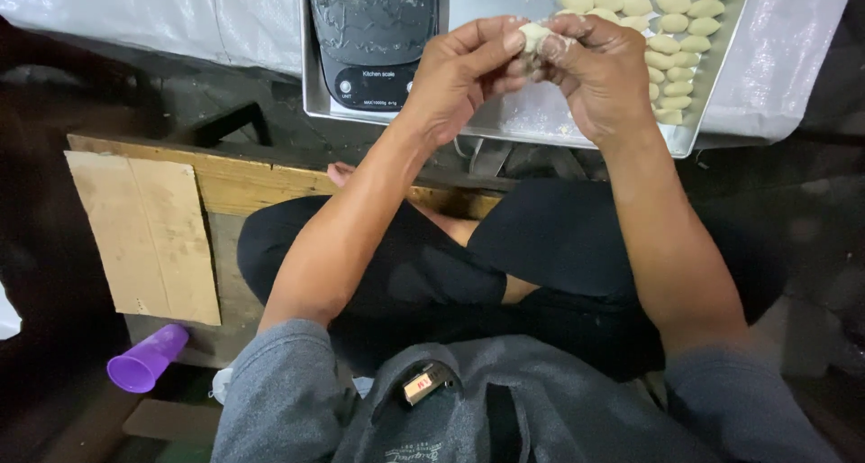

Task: Shaping small pieces of dough into oblong dumplings by rolling them between palms and arranging them on a tray.

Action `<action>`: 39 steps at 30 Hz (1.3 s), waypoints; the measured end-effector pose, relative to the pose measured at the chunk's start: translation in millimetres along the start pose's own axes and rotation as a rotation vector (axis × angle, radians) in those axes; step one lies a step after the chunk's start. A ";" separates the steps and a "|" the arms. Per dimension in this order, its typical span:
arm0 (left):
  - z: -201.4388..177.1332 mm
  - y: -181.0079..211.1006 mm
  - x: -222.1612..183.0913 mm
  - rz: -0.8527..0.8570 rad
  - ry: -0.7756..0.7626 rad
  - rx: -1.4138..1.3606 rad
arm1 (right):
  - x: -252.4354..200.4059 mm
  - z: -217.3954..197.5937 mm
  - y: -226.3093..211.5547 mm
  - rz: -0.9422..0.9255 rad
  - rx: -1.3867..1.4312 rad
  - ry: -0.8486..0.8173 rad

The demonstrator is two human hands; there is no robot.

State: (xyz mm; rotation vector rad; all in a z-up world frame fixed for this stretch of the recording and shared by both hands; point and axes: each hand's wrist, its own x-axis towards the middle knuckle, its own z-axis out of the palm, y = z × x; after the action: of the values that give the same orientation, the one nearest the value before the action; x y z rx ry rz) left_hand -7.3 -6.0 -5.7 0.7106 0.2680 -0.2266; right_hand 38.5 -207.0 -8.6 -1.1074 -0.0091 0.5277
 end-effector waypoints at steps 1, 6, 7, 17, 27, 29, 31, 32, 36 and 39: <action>1.2 2.3 -1.1 -0.082 0.004 -0.058 | 0.9 -4.2 0.5 0.053 0.083 -0.032; 6.6 3.3 -1.7 -0.027 0.015 0.097 | -1.7 9.6 -4.9 -0.125 -0.204 -0.002; 7.2 3.4 -1.0 0.006 0.044 0.184 | -2.6 13.3 -5.9 -0.231 -0.400 0.003; 10.0 -3.9 -2.5 0.171 -0.019 0.374 | -5.0 26.4 -12.3 -0.322 -0.365 0.014; 18.3 14.0 -4.1 0.309 0.086 0.649 | -2.7 14.1 -9.8 -0.096 -0.149 0.049; 13.4 14.6 -4.6 0.166 0.036 0.486 | -4.8 11.9 -8.3 -0.085 -0.100 0.040; 15.0 17.2 -6.0 0.080 0.037 0.388 | -3.7 13.6 -8.9 -0.126 -0.201 0.036; 19.9 16.8 -7.1 0.080 0.035 0.388 | -3.8 16.7 -9.4 -0.128 -0.201 0.037; 27.9 10.9 -9.5 0.083 0.094 0.391 | -10.8 34.4 -16.2 -0.331 -0.515 0.052; 19.8 4.5 -6.5 0.074 0.134 0.257 | -14.5 46.4 -24.3 -0.548 -0.681 -0.001</action>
State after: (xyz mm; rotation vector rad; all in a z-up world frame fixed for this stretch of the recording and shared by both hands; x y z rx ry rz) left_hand -8.8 -15.2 13.5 0.9904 0.3433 -0.1439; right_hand 23.3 -181.8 37.0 -1.6897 -0.5114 0.0146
